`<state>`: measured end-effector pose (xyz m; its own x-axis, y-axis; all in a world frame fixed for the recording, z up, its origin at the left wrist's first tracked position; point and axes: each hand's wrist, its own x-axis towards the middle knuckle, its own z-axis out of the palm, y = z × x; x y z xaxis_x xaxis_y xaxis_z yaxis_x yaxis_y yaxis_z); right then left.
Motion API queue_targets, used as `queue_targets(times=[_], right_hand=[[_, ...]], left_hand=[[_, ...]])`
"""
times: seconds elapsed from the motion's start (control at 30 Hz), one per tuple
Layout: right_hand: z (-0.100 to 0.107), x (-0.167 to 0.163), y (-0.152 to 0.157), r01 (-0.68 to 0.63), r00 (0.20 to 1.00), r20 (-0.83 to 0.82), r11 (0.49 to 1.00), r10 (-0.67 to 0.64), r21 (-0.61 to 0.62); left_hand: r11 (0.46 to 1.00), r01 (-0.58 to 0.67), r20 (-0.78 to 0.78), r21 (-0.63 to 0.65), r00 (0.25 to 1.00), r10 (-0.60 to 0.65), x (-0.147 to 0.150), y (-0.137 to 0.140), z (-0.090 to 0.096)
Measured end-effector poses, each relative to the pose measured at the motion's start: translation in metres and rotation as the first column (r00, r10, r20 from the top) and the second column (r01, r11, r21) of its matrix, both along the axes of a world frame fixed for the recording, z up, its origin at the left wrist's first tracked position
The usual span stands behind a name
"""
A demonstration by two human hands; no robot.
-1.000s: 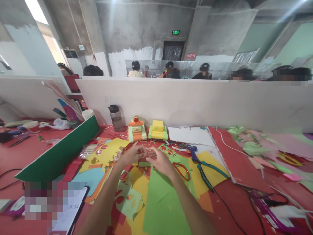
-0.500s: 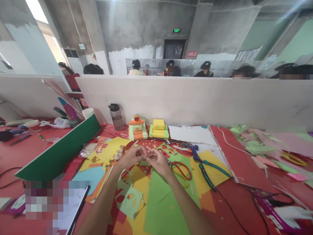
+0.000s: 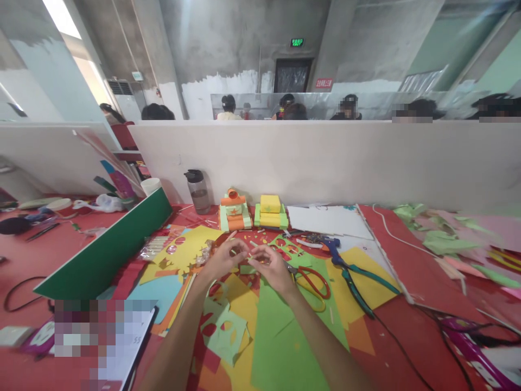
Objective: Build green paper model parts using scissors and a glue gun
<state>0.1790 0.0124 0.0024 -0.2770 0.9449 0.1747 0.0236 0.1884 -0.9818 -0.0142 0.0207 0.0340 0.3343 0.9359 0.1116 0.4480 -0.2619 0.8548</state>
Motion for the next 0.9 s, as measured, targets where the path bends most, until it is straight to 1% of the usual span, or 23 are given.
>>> queue_targets(times=[0.03, 0.07, 0.13, 0.17, 0.2, 0.27, 0.4, 0.5, 0.6, 0.63, 0.7, 0.77, 0.83, 0.9], right_hand=[[0.0, 0.001, 0.001, 0.008, 1.0, 0.017, 1.0, -0.008, 0.009], [-0.001, 0.002, 0.002, 0.017, 0.999, 0.04, 1.0, -0.017, 0.017], [-0.004, 0.005, 0.005, 0.047, 0.996, 0.077, 0.998, -0.049, 0.03], [-0.006, 0.006, 0.007, 0.06, 0.994, 0.086, 0.998, -0.063, 0.032], [-0.008, 0.007, 0.008, 0.073, 0.993, 0.086, 0.997, -0.076, 0.032], [-0.011, 0.009, 0.011, 0.09, 0.993, 0.068, 0.996, -0.092, 0.026], [-0.012, 0.012, 0.012, 0.101, 0.994, 0.032, 0.995, -0.102, 0.029], [-0.008, 0.016, 0.012, 0.105, 0.994, 0.018, 0.994, -0.106, 0.04], [-0.006, 0.02, 0.014, 0.112, 0.994, -0.012, 0.993, -0.112, 0.019], [-0.006, 0.022, 0.015, 0.113, 0.993, -0.024, 0.994, -0.113, 0.006], [-0.006, 0.025, 0.017, 0.119, 0.992, -0.046, 0.993, -0.12, -0.012], [-0.005, 0.028, 0.019, 0.133, 0.989, -0.06, 0.991, -0.134, -0.015], [-0.005, 0.031, 0.02, 0.157, 0.985, -0.074, 0.988, -0.157, -0.006], [-0.005, 0.034, 0.022, 0.186, 0.978, -0.097, 0.982, -0.186, -0.007]], left_hand=[[0.995, -0.09, -0.055, 0.035, 0.994, 0.092, -0.003, 0.001, -0.001], [0.978, -0.194, -0.128, 0.08, 0.971, 0.203, -0.005, 0.002, -0.003], [0.914, -0.372, -0.292, 0.161, 0.867, 0.405, -0.008, 0.003, -0.009], [0.888, -0.422, -0.369, 0.181, 0.808, 0.459, -0.008, 0.004, -0.012], [0.878, -0.443, -0.432, 0.182, 0.766, 0.476, -0.007, 0.004, -0.016], [0.884, -0.436, -0.517, 0.168, 0.725, 0.455, -0.003, 0.005, -0.023], [0.91, -0.402, -0.589, 0.099, 0.714, 0.38, 0.003, 0.006, -0.031], [0.905, -0.425, -0.551, 0.03, 0.748, 0.37, 0.0, 0.009, -0.031], [0.911, -0.411, -0.464, 0.044, 0.799, 0.383, -0.003, 0.01, -0.029], [0.923, -0.379, -0.451, 0.061, 0.815, 0.364, -0.003, 0.008, -0.028], [0.956, -0.275, -0.471, 0.105, 0.832, 0.291, 0.001, 0.005, -0.028], [0.977, -0.151, -0.531, 0.148, 0.822, 0.208, 0.007, 0.002, -0.029], [0.981, -0.071, -0.585, 0.182, 0.794, 0.166, 0.013, 0.0, -0.03], [0.975, -0.047, -0.598, 0.219, 0.783, 0.172, 0.016, 0.0, -0.03]])
